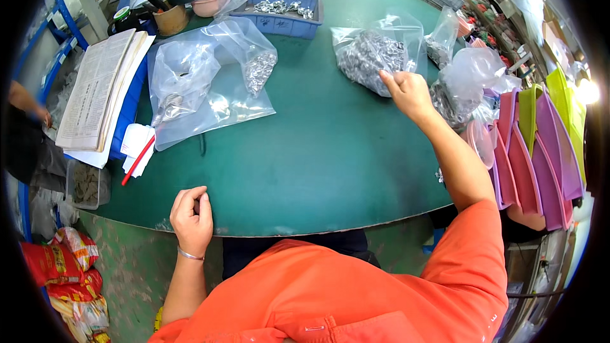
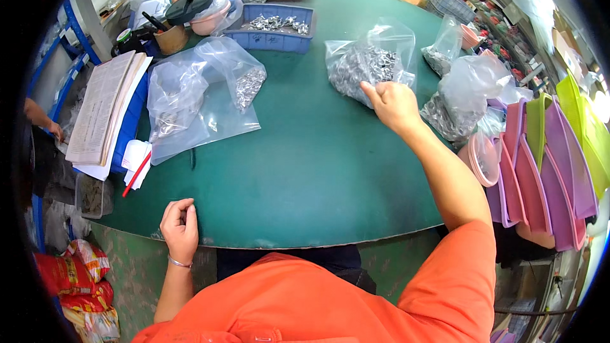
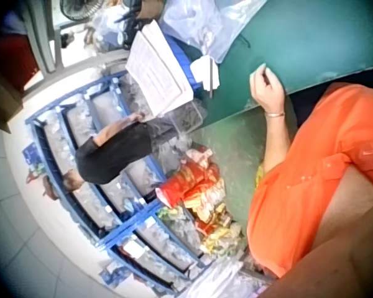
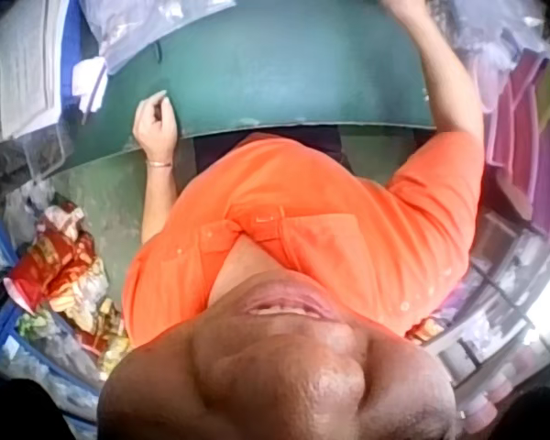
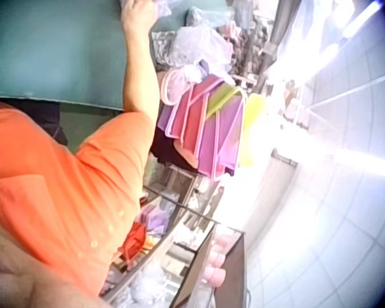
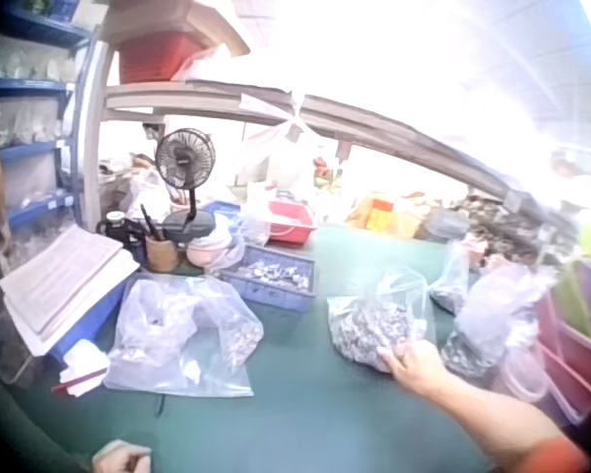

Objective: The person assembles small silver metal hardware by hand, linking components together and placing finished units into a plastic bag. They also wipe the green worktable with a cloth and transfer loose parts into a clear container. Later, they pour a new batch of small metal pieces onto the table and continue assembling them one by one.

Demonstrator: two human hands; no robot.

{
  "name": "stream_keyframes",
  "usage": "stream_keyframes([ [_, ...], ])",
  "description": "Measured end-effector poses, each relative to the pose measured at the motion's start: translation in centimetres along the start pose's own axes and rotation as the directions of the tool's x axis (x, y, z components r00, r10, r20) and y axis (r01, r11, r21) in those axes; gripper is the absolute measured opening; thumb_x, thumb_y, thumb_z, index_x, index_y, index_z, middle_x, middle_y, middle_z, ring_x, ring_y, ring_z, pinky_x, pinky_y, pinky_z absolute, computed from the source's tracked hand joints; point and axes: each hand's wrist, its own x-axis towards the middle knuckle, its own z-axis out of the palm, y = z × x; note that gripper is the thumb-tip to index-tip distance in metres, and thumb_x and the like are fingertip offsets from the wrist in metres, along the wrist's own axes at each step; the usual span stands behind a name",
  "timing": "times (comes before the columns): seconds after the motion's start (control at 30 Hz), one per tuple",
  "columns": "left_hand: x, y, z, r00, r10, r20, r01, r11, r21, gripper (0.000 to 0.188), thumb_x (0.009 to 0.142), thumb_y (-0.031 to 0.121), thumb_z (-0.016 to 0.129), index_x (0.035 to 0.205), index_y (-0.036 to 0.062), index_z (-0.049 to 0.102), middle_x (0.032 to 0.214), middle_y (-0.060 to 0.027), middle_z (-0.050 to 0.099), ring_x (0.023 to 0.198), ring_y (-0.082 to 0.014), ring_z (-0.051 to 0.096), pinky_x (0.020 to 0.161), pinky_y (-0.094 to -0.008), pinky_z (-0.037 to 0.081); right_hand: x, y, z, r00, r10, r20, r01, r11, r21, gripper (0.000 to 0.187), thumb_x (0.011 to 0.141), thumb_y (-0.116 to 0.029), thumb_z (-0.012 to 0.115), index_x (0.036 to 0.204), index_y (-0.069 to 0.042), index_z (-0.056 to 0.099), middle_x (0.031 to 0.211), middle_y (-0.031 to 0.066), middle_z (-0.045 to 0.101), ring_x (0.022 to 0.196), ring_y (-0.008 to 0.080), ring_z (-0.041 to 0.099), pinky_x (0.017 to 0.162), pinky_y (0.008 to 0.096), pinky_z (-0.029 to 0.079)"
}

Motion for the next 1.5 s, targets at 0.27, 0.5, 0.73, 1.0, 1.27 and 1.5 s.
stream_keyframes([
  [0.27,0.7,2.0,1.1,0.968,-0.165,0.19,0.208,0.949,-0.238,0.035,0.073,0.002,0.067,0.107,0.0007,0.057,0.086,-0.0071,0.059,0.063,-0.0122,0.053,0.055,-0.0237,0.043,-2.3,-4.8,-10.5,0.932,0.16,-0.324,0.045,0.838,0.543,0.049,0.081,-0.012,0.067,0.049,-0.007,0.03,0.051,-0.0066,0.029,0.05,0.0034,0.024,0.043,0.0252,0.019],
  [0.5,9.4,13.5,13.0,0.837,0.211,0.505,-0.008,0.927,-0.375,0.093,0.071,0.031,0.075,0.138,-0.0032,0.021,0.138,-0.0206,0.033,0.126,-0.0297,0.036,0.104,-0.0389,0.029,-1.9,-9.4,-13.8,0.921,-0.006,-0.389,0.232,0.812,0.536,0.046,0.081,-0.002,0.064,0.056,-0.007,0.026,0.053,-0.0039,0.027,0.052,0.005,0.024,0.046,0.025,0.019],
  [0.73,10.5,16.5,20.9,0.759,0.211,0.616,0.141,0.87,-0.472,0.084,0.063,0.047,0.077,0.118,-0.0078,0.047,0.135,-0.0254,0.033,0.123,-0.0316,0.039,0.101,-0.0364,0.033,-12.2,-5.3,-12.2,0.881,0.071,-0.468,0.166,0.88,0.446,0.041,0.064,-0.019,0.081,0.088,-0.001,0.053,0.093,0.0124,0.055,0.085,0.0209,0.052,0.075,0.0322,0.043],
  [1.0,11.3,18.7,21.8,0.593,0.268,0.76,-0.074,0.957,-0.279,0.031,0.079,0.034,0.064,0.094,0.0074,0.066,0.098,-0.0135,0.064,0.093,-0.0274,0.06,0.081,-0.0363,0.045,-18.6,-6.3,-3.2,0.818,0.574,0.038,-0.296,0.364,0.883,0.065,0.078,-0.026,0.071,0.127,0.005,0.042,0.122,0.0156,0.049,0.113,0.0213,0.046,0.096,0.0325,0.036],
  [1.27,9.7,21.7,12.7,0.95,0.285,0.125,0.018,0.353,-0.936,0.022,0.096,0.016,0.044,0.082,0.0018,0.053,0.064,-0.0026,0.055,0.062,-0.0096,0.055,0.056,-0.0232,0.045,-11.8,-10.2,-6.8,0.762,0.617,-0.198,0.134,0.149,0.98,0.032,0.095,-0.031,0.046,0.076,-0.005,0.047,0.061,-0.0009,0.045,0.048,0.0058,0.04,0.045,0.0183,0.031],
  [1.5,14.2,26.0,8.6,0.985,0.144,-0.094,-0.12,0.186,-0.975,0.022,0.096,0.019,0.045,0.08,0.0049,0.051,0.061,-0.0014,0.049,0.052,-0.0086,0.046,0.05,-0.0224,0.04,-4.1,-13.7,-13.2,0.73,0.459,-0.506,0.493,0.159,0.856,0.028,0.097,-0.022,0.042,0.074,-0.006,0.042,0.058,-0.0018,0.037,0.049,0.0043,0.03,0.045,0.019,0.022],
])
